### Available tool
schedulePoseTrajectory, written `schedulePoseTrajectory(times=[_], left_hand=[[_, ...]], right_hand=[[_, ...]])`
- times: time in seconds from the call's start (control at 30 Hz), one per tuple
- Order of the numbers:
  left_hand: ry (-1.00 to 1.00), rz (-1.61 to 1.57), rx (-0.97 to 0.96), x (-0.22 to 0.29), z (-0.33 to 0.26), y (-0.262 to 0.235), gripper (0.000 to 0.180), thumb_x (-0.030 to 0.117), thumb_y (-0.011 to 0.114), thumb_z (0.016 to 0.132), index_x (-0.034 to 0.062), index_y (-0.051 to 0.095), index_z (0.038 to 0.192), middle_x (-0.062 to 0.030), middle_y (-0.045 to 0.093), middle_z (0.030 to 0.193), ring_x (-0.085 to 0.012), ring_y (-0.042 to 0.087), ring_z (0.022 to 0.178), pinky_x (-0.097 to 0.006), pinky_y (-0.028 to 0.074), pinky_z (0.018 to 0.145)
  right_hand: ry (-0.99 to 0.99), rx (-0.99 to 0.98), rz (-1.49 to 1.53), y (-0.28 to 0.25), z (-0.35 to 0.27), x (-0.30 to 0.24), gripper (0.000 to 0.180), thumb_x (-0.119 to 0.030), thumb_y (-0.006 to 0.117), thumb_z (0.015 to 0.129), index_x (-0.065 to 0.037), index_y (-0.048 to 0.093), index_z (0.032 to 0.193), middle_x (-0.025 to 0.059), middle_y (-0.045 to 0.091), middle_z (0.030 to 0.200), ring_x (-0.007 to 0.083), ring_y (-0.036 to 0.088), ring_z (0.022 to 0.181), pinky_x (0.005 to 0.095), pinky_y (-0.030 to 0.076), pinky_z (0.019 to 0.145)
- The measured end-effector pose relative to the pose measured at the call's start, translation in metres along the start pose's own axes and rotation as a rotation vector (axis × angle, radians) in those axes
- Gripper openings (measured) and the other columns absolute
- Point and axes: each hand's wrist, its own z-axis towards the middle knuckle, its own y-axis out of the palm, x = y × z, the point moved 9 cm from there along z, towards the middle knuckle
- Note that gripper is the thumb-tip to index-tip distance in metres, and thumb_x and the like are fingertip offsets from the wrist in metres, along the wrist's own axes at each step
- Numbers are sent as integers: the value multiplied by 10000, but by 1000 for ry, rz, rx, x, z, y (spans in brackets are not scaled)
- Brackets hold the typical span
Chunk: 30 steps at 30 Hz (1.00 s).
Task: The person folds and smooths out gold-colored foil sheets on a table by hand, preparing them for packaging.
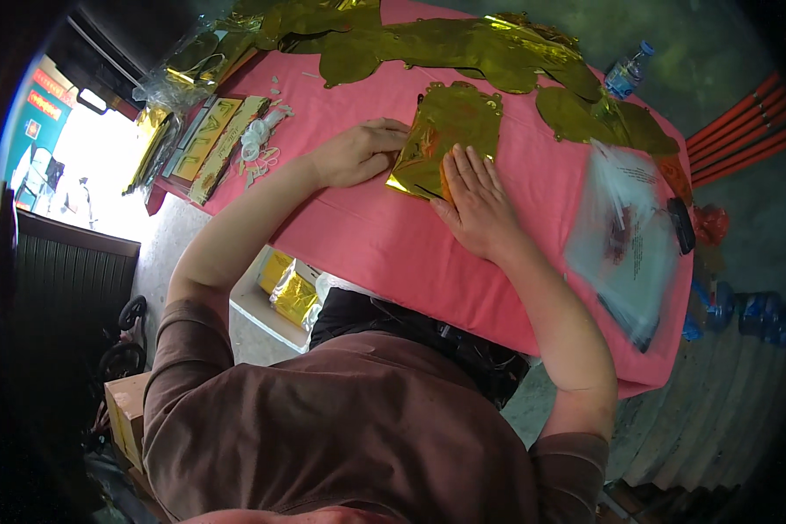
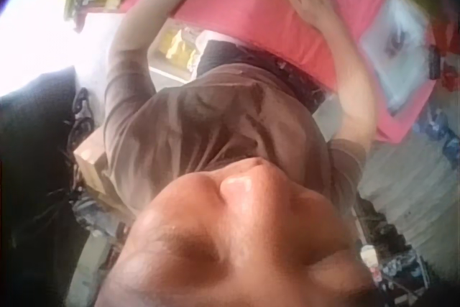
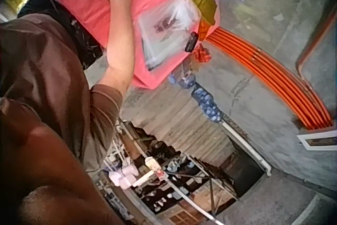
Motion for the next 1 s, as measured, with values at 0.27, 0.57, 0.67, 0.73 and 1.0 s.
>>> schedulePoseTrajectory(times=[0.27,0.57,0.67,0.73,1.0], left_hand=[[-32,129,87,3,2,-2,356,46,491,750,-33,563,1089,-190,549,1161,-326,502,1097,-425,349,980],[-205,-150,41,-21,8,6,403,94,451,783,-14,502,1167,-166,564,1127,-313,516,1068,-422,362,956],[-116,-5,102,-13,10,-1,423,139,454,802,-11,481,1196,-156,587,1060,-318,543,996,-402,397,908],[-77,111,141,-9,9,-4,428,173,460,820,-10,475,1207,-151,602,1014,-324,559,949,-390,418,877],[-494,-430,207,-31,9,9,491,73,640,792,-14,449,1236,-82,657,934,-132,607,786,-271,491,694]], right_hand=[[4,4,20,-3,1,-2,653,-385,415,939,-6,212,1430,174,193,1497,311,154,1397,436,128,1130],[5,-3,18,0,1,-1,645,-381,410,941,-3,217,1427,172,183,1500,307,150,1398,438,119,1132],[15,-13,14,-1,0,1,646,-382,411,942,-2,219,1426,172,182,1501,306,148,1399,436,118,1132],[14,-8,14,-1,2,0,645,-383,411,942,-2,220,1426,172,182,1501,306,147,1399,436,117,1132],[16,-14,3,0,-1,1,645,-394,403,944,-7,222,1428,166,179,1503,303,141,1401,436,111,1133]])
